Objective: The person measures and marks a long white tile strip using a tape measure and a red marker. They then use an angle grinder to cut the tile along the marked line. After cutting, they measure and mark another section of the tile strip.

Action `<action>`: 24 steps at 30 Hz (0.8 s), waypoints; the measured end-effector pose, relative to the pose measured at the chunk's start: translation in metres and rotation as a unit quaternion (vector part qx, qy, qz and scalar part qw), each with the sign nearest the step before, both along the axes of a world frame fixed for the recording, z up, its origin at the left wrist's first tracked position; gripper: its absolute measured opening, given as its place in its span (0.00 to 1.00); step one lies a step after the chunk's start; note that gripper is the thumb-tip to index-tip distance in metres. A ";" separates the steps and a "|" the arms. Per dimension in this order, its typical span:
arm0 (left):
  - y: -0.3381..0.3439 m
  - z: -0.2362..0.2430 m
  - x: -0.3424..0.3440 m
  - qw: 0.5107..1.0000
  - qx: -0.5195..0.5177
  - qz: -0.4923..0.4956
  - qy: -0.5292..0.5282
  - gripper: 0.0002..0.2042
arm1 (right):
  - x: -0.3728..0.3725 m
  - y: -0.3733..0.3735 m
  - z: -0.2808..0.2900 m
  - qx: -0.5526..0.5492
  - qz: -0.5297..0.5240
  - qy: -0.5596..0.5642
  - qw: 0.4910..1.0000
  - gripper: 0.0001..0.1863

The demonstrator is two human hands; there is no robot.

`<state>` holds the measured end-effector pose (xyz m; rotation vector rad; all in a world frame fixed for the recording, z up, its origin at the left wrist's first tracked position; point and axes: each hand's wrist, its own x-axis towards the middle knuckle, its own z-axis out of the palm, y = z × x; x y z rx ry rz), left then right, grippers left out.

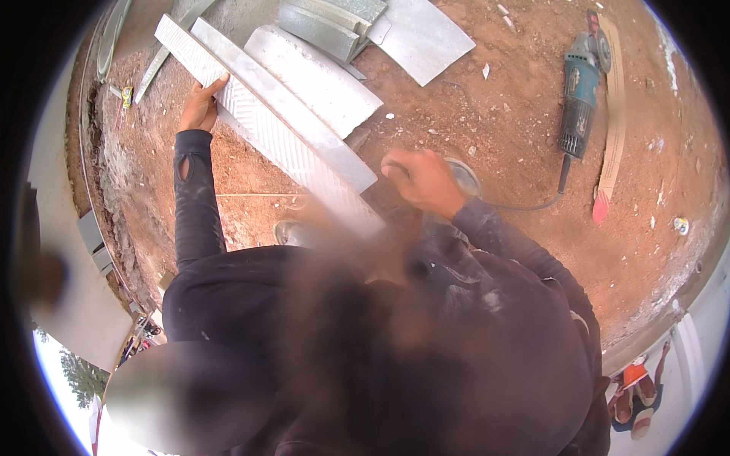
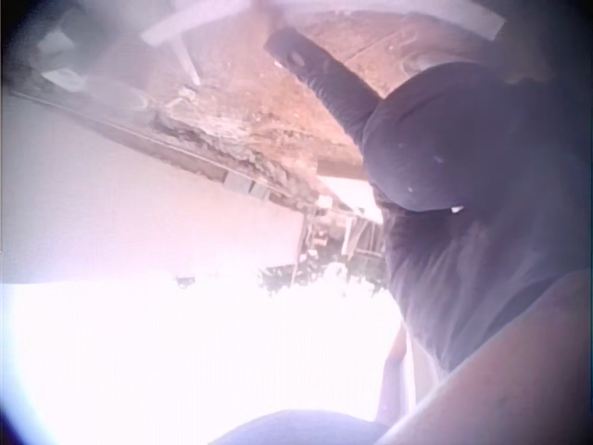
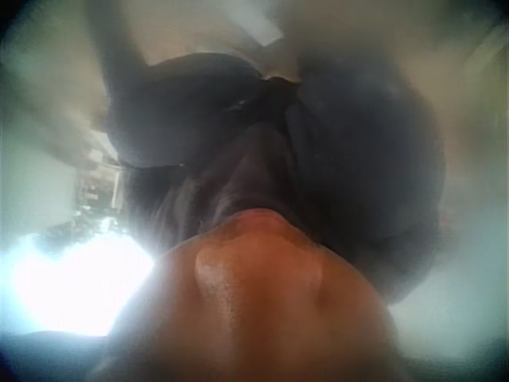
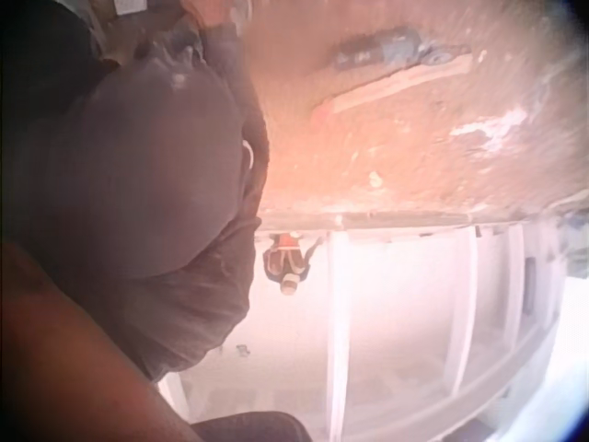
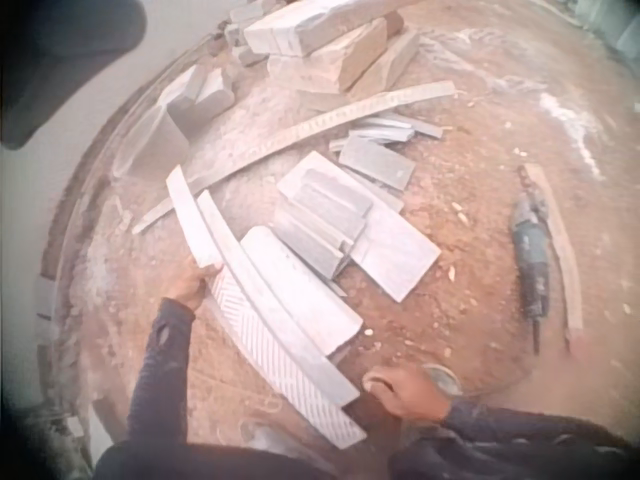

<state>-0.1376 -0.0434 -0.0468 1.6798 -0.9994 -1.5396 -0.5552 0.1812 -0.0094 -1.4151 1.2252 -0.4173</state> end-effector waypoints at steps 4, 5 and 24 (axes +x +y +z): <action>-0.001 -0.008 0.001 1.000 0.010 -0.012 0.008 0.29 | -0.004 0.000 -0.029 -0.235 0.172 0.103 0.951 0.10; -0.002 -0.006 0.001 1.000 0.008 -0.017 0.016 0.29 | -0.001 -0.004 -0.032 -0.264 0.212 0.113 0.934 0.11; 0.004 0.001 -0.007 1.000 -0.003 -0.018 0.002 0.29 | 0.031 -0.045 -0.055 -0.297 0.459 0.180 0.818 0.11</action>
